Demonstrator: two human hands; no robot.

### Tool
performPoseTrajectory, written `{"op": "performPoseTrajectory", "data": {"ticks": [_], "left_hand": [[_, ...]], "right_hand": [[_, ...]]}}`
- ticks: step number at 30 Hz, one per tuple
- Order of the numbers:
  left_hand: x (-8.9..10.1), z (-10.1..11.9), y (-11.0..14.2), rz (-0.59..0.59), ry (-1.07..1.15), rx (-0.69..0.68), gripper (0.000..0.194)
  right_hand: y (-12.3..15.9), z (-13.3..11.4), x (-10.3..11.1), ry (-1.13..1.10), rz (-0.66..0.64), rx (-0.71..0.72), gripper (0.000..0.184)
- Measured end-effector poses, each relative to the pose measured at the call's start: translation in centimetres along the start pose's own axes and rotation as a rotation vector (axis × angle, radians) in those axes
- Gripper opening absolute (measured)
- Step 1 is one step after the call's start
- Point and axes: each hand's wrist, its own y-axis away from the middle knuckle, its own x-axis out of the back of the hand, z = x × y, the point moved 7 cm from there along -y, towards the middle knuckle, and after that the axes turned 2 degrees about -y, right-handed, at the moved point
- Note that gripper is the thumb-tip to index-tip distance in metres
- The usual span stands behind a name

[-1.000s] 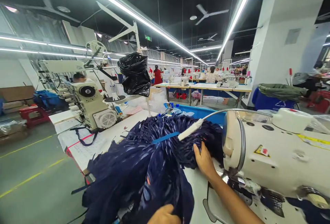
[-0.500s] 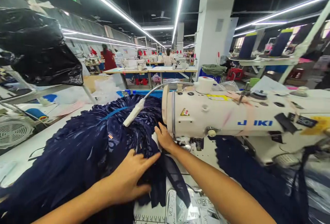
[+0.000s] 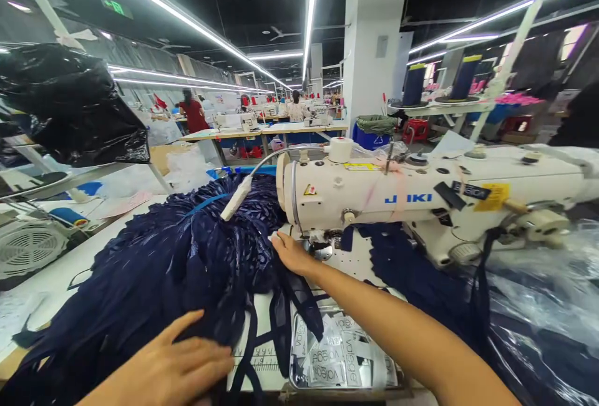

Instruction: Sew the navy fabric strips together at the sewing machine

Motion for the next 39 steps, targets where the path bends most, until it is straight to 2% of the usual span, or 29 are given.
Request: {"op": "performPoseTrajectory", "data": {"ticks": [3,5,7,10,12,14,16,18,21,23,25,28,32,34,36,39], "left_hand": [[0.1,-0.7,-5.1,0.002,-0.141,-0.048,0.025],[-0.9,-0.8,-8.1,0.035,-0.266,-0.108,0.028],[-2.6,-0.4,-10.1,0.072,-0.347,-0.194,0.032],[-5.6,-0.4,-11.4,0.111,-0.372,-0.257,0.033],[-6.7,-0.8,-11.6,0.156,-0.336,-0.244,0.033],[-6.9,-1.0,-11.5,0.187,-0.281,-0.226,0.032],[-6.5,-1.0,-11.6,0.155,-0.215,-0.21,0.031],[-5.6,-0.9,-12.0,0.065,-0.128,-0.17,0.027],[-4.4,-0.8,-13.0,-0.092,0.051,-0.073,0.019],[-3.8,-0.7,-13.9,-0.138,0.173,-0.001,0.022],[-3.7,-0.7,-15.0,-0.128,0.285,0.065,0.03],[-4.7,-1.0,-16.5,-0.049,0.427,0.174,0.034],[-6.7,-1.8,-17.4,0.094,0.49,0.282,0.031],[-6.8,-1.9,-17.4,0.229,0.412,0.231,0.025],[-6.7,-1.4,-17.2,0.375,0.252,0.099,0.021],[-7.4,-0.6,-16.6,0.468,0.08,-0.105,0.026]], "right_hand": [[3.7,-0.5,2.0,0.032,-0.044,0.051,0.038],[6.6,-0.9,4.1,0.056,-0.096,0.115,0.036],[9.5,-0.9,7.1,0.063,-0.103,0.145,0.033],[13.4,0.0,13.0,0.11,0.032,0.11,0.028],[15.5,0.9,16.6,0.184,0.131,0.07,0.028],[17.0,2.0,19.1,0.268,0.197,0.028,0.026],[18.0,2.9,20.4,0.369,0.219,0.009,0.024],[18.4,3.6,20.4,0.49,0.197,0.003,0.022],[18.2,4.4,19.4,0.657,0.155,-0.008,0.022],[17.8,4.6,18.5,0.736,0.141,0.0,0.021],[17.4,4.5,17.6,0.797,0.122,0.017,0.022],[16.7,4.4,16.8,0.889,0.099,0.039,0.024],[15.0,4.6,17.2,0.967,0.119,0.047,0.019],[13.6,4.7,17.4,0.986,0.127,0.023,0.018],[12.1,4.8,17.2,1.02,0.108,-0.015,0.018],[9.9,5.0,16.2,1.103,0.083,-0.099,0.018]]}}
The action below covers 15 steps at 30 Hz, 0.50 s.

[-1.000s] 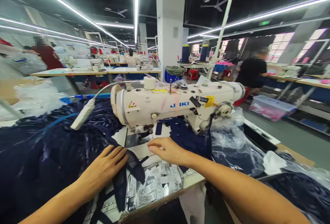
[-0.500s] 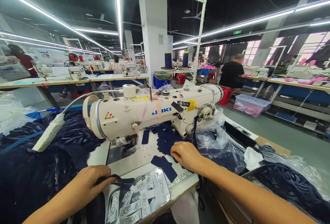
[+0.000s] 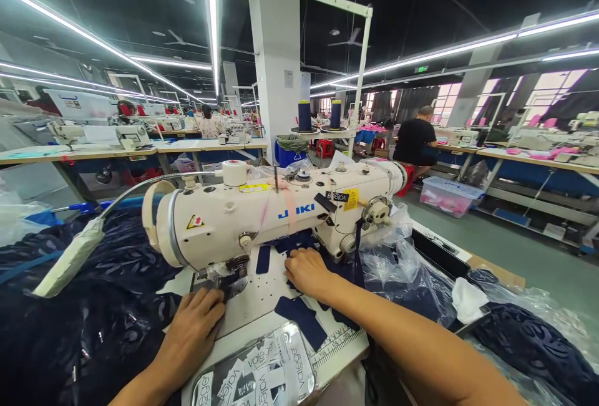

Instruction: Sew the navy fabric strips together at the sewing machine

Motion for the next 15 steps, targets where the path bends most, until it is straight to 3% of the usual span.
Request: {"op": "performPoseTrajectory", "data": {"ticks": [4,9,15], "left_hand": [[-0.3,-0.4,1.4,-0.052,0.099,-0.044,0.029],[1.3,-0.2,2.6,-0.078,0.188,-0.011,0.027],[1.1,0.3,2.9,-0.133,0.173,-0.044,0.034]], "right_hand": [[-1.7,-1.5,-1.3,0.063,-0.015,-0.064,0.019],[-2.7,-2.0,-2.6,0.113,-0.025,-0.046,0.025],[-3.0,-2.2,-1.7,0.156,-0.012,-0.036,0.025]]}}
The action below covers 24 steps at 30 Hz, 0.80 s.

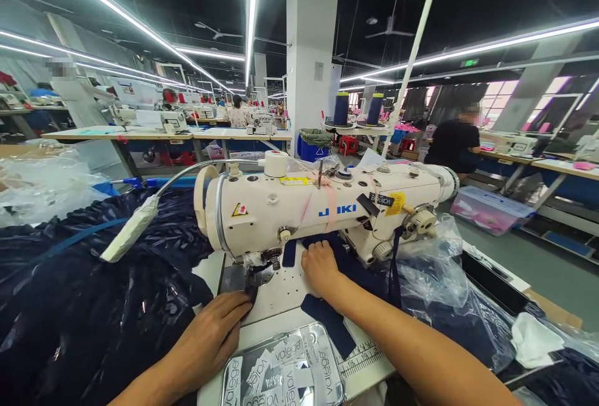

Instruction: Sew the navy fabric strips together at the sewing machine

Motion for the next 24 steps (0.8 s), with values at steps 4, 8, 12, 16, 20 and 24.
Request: {"op": "performPoseTrajectory", "data": {"ticks": [4,8,12,16,20,24], "left_hand": [[-0.5,-0.1,0.1,-0.016,-0.02,-0.002,0.037],[-0.9,-0.2,0.1,-0.05,-0.004,0.035,0.035],[-0.9,-0.3,0.2,-0.028,0.029,0.082,0.03],[-1.2,-0.5,0.3,0.006,0.068,0.1,0.027],[-1.2,-1.0,0.4,0.06,0.088,0.128,0.026],[-1.0,-0.7,0.5,0.079,0.145,0.09,0.026]], "right_hand": [[0.8,-1.7,1.8,-0.078,0.123,0.073,0.022],[0.7,-3.4,0.5,-0.534,0.074,0.074,0.021],[0.0,-3.3,-2.0,-0.731,0.021,0.055,0.017],[0.6,-3.0,-1.2,-0.663,0.166,0.273,0.016],[1.7,-4.4,-0.4,-0.574,0.205,0.507,0.018],[1.2,-6.3,-1.0,-0.507,0.23,0.553,0.007]]}}
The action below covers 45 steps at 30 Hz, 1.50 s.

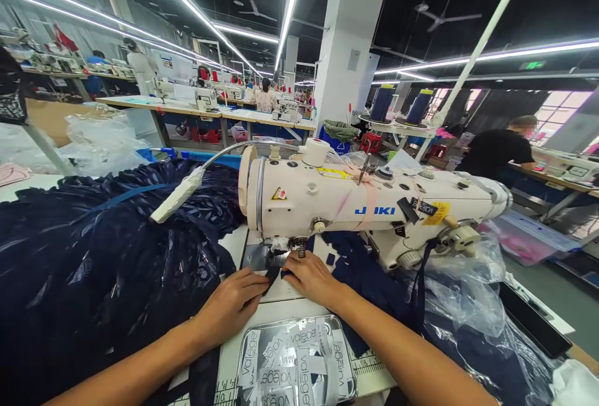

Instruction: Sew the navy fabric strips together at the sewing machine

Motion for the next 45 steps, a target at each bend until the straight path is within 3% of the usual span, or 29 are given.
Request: {"op": "performPoseTrajectory", "data": {"ticks": [4,7,12,15,19,26,33,41,45], "left_hand": [[-0.3,1.3,0.3,-0.094,-0.04,-0.126,0.024],[-0.6,1.6,0.4,-0.159,-0.16,-0.161,0.021],[-0.8,1.8,0.3,-0.155,-0.281,-0.199,0.022],[-1.1,1.9,0.4,-0.169,-0.301,-0.211,0.023],[-1.4,1.9,0.5,-0.202,-0.332,-0.215,0.024],[-1.9,1.7,0.4,-0.284,-0.37,-0.225,0.022],[-1.9,1.2,0.0,-0.379,-0.269,-0.131,0.026],[-1.3,0.8,-0.7,-0.385,-0.159,-0.067,0.032],[-1.3,0.9,-0.1,-0.291,-0.181,-0.116,0.032]], "right_hand": [[-1.1,0.2,-1.2,0.044,0.055,-0.054,0.01],[-1.3,-0.2,-1.6,0.089,0.064,-0.016,0.007],[-0.8,-1.1,-1.8,0.229,0.011,0.084,0.018],[-0.9,-1.2,-1.9,0.243,-0.04,0.05,0.02],[-1.7,-0.8,-1.8,0.138,-0.107,-0.078,0.022],[-2.5,1.0,-1.8,-0.242,-0.178,-0.246,0.017],[-2.3,0.9,-0.9,-0.215,-0.127,-0.257,0.016],[-2.0,0.1,-0.9,-0.005,-0.101,-0.153,0.011],[-0.9,-1.7,-0.6,0.064,-0.019,0.052,0.017]]}}
